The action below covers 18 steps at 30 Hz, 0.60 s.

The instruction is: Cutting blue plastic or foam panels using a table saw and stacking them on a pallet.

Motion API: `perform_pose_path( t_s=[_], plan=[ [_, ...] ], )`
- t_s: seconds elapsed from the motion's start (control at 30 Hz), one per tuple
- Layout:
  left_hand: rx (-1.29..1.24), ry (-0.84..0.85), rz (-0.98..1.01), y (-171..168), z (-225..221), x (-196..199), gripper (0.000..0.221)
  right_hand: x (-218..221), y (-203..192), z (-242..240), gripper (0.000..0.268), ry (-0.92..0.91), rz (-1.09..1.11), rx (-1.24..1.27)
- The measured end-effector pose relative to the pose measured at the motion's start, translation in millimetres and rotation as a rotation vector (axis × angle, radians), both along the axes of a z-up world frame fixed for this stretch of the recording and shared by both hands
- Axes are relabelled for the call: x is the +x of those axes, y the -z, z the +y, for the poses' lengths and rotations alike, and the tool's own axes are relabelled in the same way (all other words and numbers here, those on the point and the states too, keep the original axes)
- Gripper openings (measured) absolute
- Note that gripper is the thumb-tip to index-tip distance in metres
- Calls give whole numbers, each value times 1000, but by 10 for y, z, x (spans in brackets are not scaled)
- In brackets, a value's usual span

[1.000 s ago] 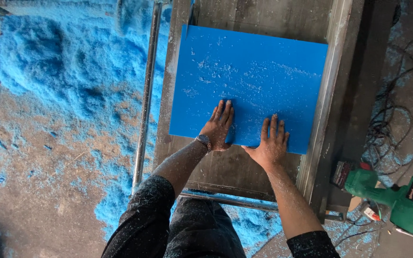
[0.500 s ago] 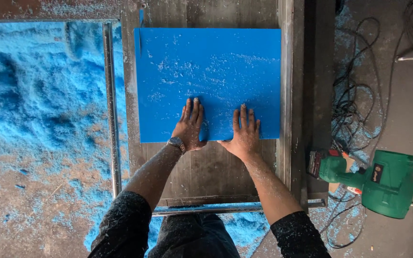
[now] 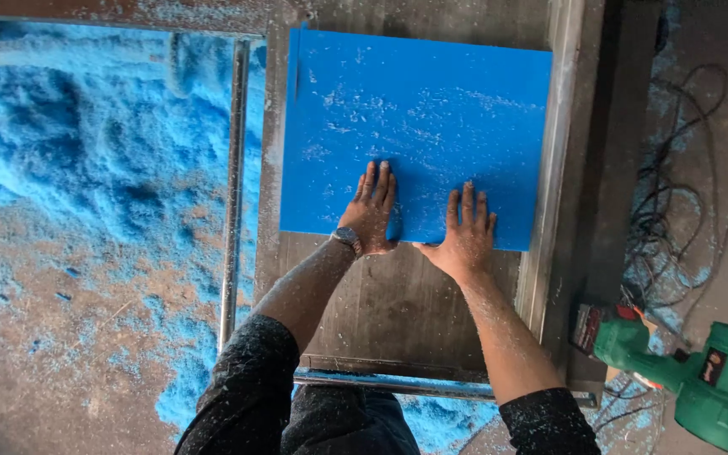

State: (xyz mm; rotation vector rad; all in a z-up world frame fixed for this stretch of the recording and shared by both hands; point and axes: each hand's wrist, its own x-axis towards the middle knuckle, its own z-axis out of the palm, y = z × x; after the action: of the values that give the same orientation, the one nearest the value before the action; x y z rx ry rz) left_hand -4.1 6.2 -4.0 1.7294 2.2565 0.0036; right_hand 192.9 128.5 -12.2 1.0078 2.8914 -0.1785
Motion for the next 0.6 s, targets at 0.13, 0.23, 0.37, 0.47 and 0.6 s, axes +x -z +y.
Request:
perform_pose_path(
  t_s=[0.13, 0.23, 0.37, 0.47, 0.6],
  plan=[
    [-21, -10, 17, 31, 148, -66, 144, -84, 5, 105, 129, 3, -27, 21],
    [-38, -24, 10, -2, 230, -76, 150, -134, 99, 209, 129, -13, -21, 51],
    [-27, -43, 17, 52, 338, -143, 151, -220, 63, 302, 130, -21, -5, 47],
    [-24, -48, 16, 22, 409, -211, 150, -293, 42, 366, 129, -14, -4, 55],
    [-16, -54, 10, 23, 529, -302, 149, -376, 31, 481, 129, -25, -5, 65]
  ],
)
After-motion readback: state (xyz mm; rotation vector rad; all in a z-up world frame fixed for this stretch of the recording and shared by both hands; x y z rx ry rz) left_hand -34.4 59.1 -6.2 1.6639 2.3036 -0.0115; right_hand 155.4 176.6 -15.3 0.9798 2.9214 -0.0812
